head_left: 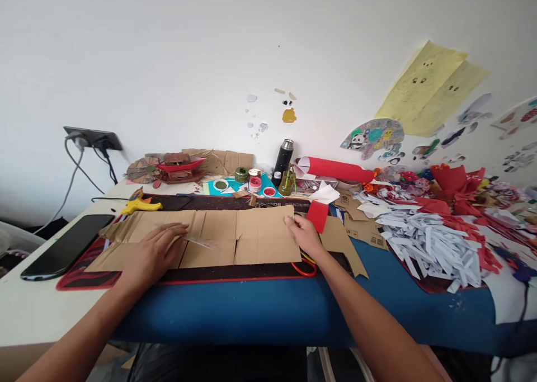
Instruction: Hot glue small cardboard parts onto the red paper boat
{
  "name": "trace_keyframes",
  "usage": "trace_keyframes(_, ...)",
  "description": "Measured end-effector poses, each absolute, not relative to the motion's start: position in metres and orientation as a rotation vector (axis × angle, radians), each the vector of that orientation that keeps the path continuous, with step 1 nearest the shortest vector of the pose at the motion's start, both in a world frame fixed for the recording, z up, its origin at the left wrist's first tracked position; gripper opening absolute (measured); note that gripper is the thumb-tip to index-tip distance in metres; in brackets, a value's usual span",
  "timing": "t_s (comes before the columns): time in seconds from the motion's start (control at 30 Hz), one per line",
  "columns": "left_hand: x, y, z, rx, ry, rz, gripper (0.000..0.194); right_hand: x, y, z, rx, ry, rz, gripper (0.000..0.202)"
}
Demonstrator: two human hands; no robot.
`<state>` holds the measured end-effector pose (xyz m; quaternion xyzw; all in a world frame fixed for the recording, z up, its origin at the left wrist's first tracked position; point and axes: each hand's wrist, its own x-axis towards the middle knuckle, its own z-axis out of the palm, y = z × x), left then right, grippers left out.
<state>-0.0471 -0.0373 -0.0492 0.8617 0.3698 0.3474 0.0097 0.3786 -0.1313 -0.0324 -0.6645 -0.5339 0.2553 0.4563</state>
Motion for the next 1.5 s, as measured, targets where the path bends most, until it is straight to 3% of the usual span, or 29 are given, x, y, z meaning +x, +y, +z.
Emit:
trace_keyframes(0.17,-0.050,-0.045,-0.020,2.658,1.167,1.280,0.020,0.381,-0.137,-0.019,-1.561,-1.201,0.664,0.052)
trace_keyframes(0.27,-0.050,-0.052,-0.001,2.580,1.364,1.297,0.024,0.384,-0.142,-0.012,-1.504,-1.124,0.692,0.054)
trace_keyframes(0.4,-0.049,-0.070,0.031,2.057,1.748,1.273,0.031,0.389,-0.156,-0.004,-1.436,-1.029,0.729,0.056)
trace_keyframes(0.5,-0.049,-0.087,0.056,1.755,1.564,1.240,0.035,0.394,-0.168,0.002,-1.401,-0.963,0.761,0.053)
trace_keyframes(0.6,-0.050,-0.099,0.069,1.606,1.160,0.985,0.052,0.399,-0.179,0.010,-1.353,-0.810,0.842,0.052)
trace_keyframes(0.67,-0.048,-0.107,0.068,1.588,0.954,0.692,0.056,0.401,-0.183,0.014,-1.335,-0.735,0.879,0.056)
trace_keyframes(0.8,-0.034,-0.118,0.051,1.514,0.793,0.328,0.045,0.403,-0.190,0.021,-1.325,-0.646,0.884,0.063)
trace_keyframes(1.13,-0.009,-0.108,0.025,0.633,0.885,0.921,0.018,0.400,-0.209,0.022,-1.332,-0.642,0.969,0.064)
trace_keyframes(1.23,-0.010,-0.101,0.030,0.526,0.900,0.966,0.008,0.402,-0.214,0.023,-1.360,-0.667,1.002,0.064)
trace_keyframes(1.5,-0.017,-0.099,0.022,0.526,0.970,0.838,0.006,0.401,-0.226,0.020,-1.424,-0.797,1.080,0.062)
